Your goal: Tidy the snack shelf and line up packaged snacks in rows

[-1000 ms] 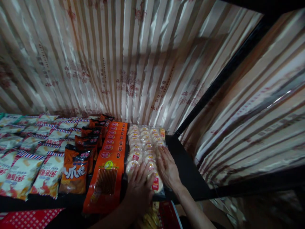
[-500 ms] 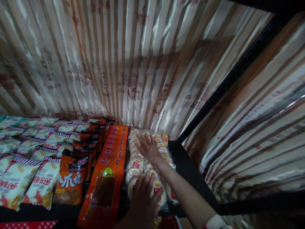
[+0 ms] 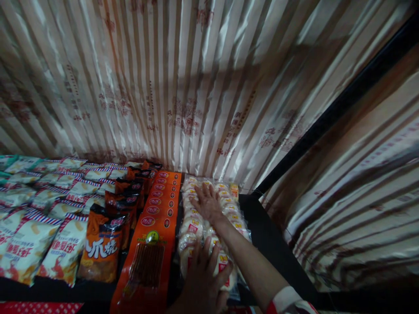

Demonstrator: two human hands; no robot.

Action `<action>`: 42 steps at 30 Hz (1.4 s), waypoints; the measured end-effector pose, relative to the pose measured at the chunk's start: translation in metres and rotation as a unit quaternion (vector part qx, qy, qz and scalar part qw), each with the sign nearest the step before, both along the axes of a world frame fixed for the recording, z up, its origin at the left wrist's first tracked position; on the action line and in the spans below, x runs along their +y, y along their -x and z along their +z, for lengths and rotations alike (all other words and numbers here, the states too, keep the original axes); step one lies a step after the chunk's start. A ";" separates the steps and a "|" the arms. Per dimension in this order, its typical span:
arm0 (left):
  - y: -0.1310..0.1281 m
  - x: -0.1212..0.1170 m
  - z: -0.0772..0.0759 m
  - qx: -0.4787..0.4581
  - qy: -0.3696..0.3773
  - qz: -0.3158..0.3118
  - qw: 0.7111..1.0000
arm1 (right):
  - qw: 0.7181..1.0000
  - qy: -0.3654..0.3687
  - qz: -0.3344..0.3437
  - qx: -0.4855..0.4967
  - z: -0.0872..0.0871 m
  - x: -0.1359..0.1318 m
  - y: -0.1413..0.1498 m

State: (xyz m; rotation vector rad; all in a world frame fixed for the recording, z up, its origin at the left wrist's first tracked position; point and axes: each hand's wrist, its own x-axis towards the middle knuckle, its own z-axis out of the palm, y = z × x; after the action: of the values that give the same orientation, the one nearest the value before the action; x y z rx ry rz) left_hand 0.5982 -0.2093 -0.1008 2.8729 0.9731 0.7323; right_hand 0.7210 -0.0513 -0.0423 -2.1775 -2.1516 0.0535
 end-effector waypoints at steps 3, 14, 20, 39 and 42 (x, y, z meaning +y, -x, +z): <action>-0.001 0.000 -0.001 -0.002 -0.001 -0.001 1.000 | 1.000 -0.002 0.000 -0.006 0.001 -0.001 0.002; -0.003 0.003 -0.006 -0.025 -0.021 -0.003 0.999 | 1.000 -0.029 0.001 -0.005 -0.003 -0.001 0.003; -0.002 0.004 -0.007 -0.032 -0.033 -0.012 0.999 | 0.999 -0.039 0.003 -0.001 -0.006 0.001 0.005; 0.002 0.006 -0.008 -0.029 -0.034 0.008 0.999 | 0.999 -0.042 0.020 0.011 0.000 0.003 0.019; 0.002 0.007 -0.009 -0.037 -0.051 0.013 0.998 | 0.999 -0.040 0.014 0.014 -0.001 0.005 0.016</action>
State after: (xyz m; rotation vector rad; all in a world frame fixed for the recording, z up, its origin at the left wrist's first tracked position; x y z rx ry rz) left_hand 0.5963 -0.2027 -0.1099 2.9012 0.9942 0.9087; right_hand 0.7046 -0.0465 -0.0436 -2.0902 -2.1300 -0.0004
